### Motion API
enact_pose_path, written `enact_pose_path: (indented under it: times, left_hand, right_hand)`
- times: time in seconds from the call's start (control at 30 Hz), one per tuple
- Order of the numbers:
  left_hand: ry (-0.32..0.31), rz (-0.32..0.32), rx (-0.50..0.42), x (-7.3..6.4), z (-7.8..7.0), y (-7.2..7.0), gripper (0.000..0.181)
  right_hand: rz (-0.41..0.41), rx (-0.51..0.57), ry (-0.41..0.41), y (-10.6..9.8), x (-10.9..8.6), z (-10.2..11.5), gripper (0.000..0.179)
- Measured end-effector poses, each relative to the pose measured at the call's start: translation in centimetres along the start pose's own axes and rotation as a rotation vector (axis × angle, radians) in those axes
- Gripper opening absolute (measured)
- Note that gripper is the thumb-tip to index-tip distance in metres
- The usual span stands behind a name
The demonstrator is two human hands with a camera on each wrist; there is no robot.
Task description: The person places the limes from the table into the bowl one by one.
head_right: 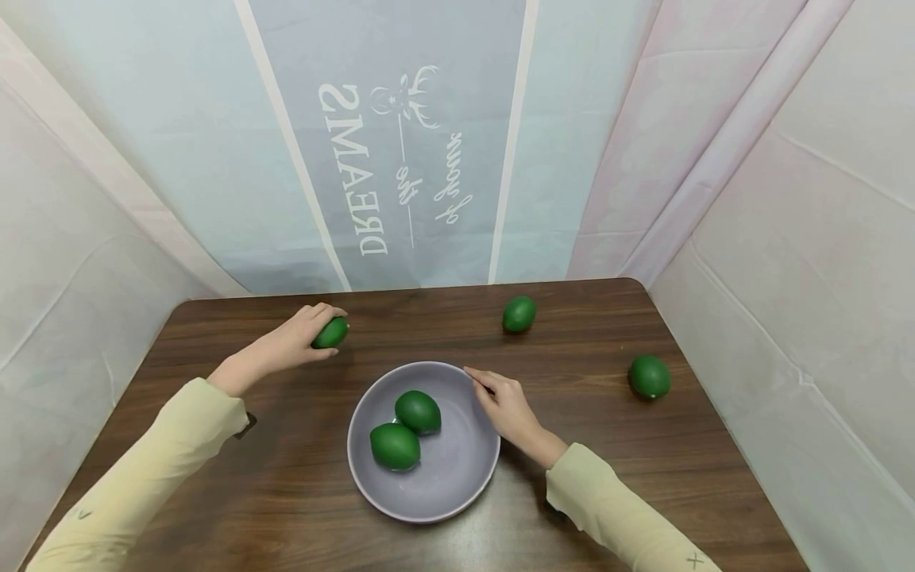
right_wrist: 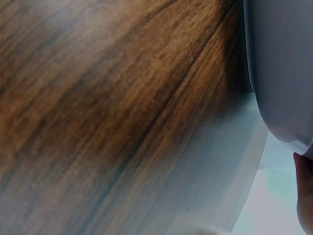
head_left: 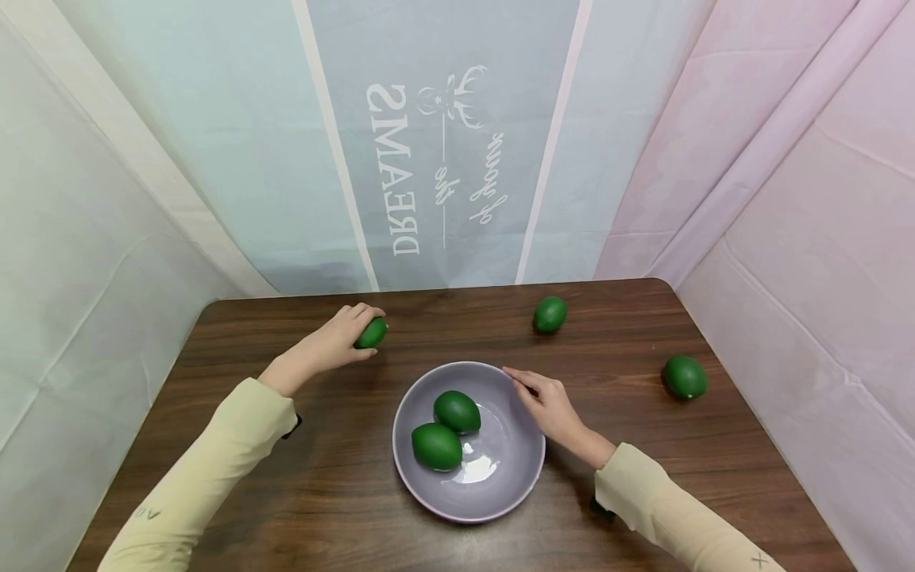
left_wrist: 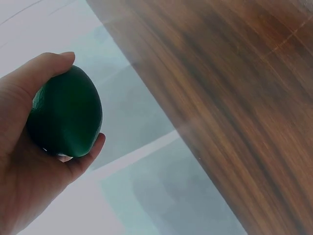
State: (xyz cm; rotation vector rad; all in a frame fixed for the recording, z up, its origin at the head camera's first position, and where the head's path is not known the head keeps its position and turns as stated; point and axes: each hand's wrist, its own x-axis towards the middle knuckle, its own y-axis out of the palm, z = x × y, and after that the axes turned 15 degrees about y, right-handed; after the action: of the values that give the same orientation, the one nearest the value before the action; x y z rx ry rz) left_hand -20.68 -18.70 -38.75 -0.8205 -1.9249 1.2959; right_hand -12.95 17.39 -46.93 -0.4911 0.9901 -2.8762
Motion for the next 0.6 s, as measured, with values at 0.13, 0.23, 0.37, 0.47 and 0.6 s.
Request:
enact_pose_path:
  times: [0.13,0.23,0.37,0.47,0.6]
  left_hand:
    - [0.009,-0.002,0.002,0.1,-0.5,0.0,0.052]
    - [0.025,-0.008,0.001,0.2,-0.8,-0.1,0.05]
    - [0.047,-0.012,-0.012,0.2,-1.4,-0.2,0.049]
    - [0.049,-0.01,-0.018,0.2,-1.7,-0.2,0.049]
    - [0.057,-0.011,-0.021,0.2,-2.1,-0.3,0.048]
  right_hand:
    - [0.011,0.002,0.006,-0.1,0.0,0.0,0.026]
    - [0.017,0.004,0.012,-0.1,0.0,-0.1,0.026]
    - [0.019,0.004,0.019,-0.1,0.0,-0.1,0.026]
    - [0.017,0.003,0.022,-0.1,0.0,-0.1,0.026]
    - [0.014,0.003,0.018,-0.1,0.0,-0.1,0.026]
